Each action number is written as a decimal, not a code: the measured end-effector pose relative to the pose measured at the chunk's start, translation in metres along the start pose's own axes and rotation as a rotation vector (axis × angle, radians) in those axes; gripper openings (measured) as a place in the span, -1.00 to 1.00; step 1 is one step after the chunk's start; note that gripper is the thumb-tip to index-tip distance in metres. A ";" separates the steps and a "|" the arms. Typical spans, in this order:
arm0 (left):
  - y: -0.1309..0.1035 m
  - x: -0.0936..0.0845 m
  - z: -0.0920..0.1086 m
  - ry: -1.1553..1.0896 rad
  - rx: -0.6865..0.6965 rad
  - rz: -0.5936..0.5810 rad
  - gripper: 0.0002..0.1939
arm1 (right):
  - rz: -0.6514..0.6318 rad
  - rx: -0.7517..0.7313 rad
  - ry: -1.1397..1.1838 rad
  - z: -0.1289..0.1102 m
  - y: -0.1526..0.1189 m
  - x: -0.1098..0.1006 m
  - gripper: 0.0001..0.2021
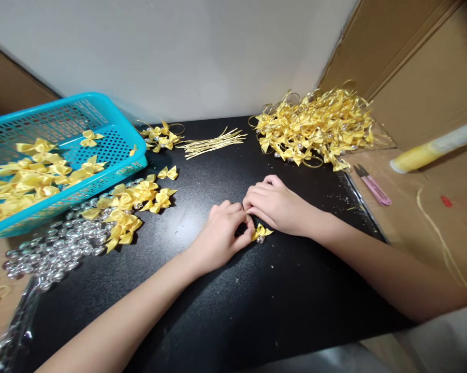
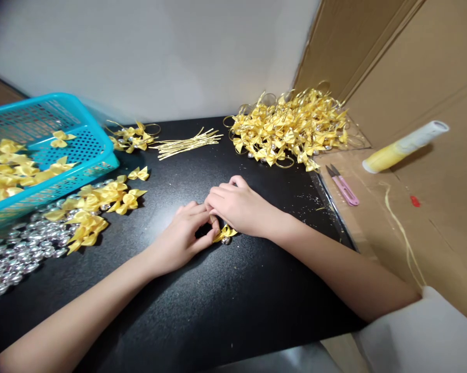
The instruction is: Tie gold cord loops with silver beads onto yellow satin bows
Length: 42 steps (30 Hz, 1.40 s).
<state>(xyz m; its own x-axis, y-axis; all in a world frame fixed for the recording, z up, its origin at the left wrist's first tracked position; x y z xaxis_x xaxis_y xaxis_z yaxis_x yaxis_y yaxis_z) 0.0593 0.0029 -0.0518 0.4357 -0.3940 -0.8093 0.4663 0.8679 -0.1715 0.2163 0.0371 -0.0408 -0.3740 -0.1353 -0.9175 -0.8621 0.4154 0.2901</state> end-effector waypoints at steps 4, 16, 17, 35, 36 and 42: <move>-0.001 0.000 0.004 -0.044 0.002 -0.005 -0.83 | 0.029 0.008 0.016 0.001 0.000 -0.001 -0.81; -0.002 -0.001 0.007 -0.038 -0.021 -0.024 -0.82 | 0.022 0.057 0.018 0.002 0.001 -0.003 -0.80; -0.002 -0.001 0.007 -0.041 -0.022 -0.025 -0.82 | 0.025 0.056 0.017 0.001 0.001 -0.004 -0.81; -0.002 0.003 0.008 -0.060 0.005 -0.017 -0.84 | 0.066 0.006 0.067 0.004 0.000 -0.001 -0.78; -0.001 0.003 0.008 -0.058 0.005 -0.018 -0.84 | 0.060 -0.006 0.056 0.004 -0.001 -0.001 -0.77; -0.002 0.003 0.008 -0.058 -0.001 -0.023 -0.84 | 0.017 -0.024 -0.038 0.002 -0.001 -0.001 -0.69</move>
<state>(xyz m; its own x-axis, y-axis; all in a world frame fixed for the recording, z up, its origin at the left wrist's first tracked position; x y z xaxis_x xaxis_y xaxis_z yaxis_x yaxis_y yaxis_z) 0.0659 -0.0023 -0.0488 0.4693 -0.4307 -0.7709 0.4758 0.8588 -0.1902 0.2179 0.0391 -0.0409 -0.3757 -0.0945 -0.9219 -0.8640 0.3956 0.3116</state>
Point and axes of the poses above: each hand's wrist, its own y-axis towards the middle knuckle, its own x-axis out of the palm, z = x × y, the point moved 2 cm from there along y, towards the middle knuckle, and after that the axes turned 11 degrees about -x, right-handed, at the moved point
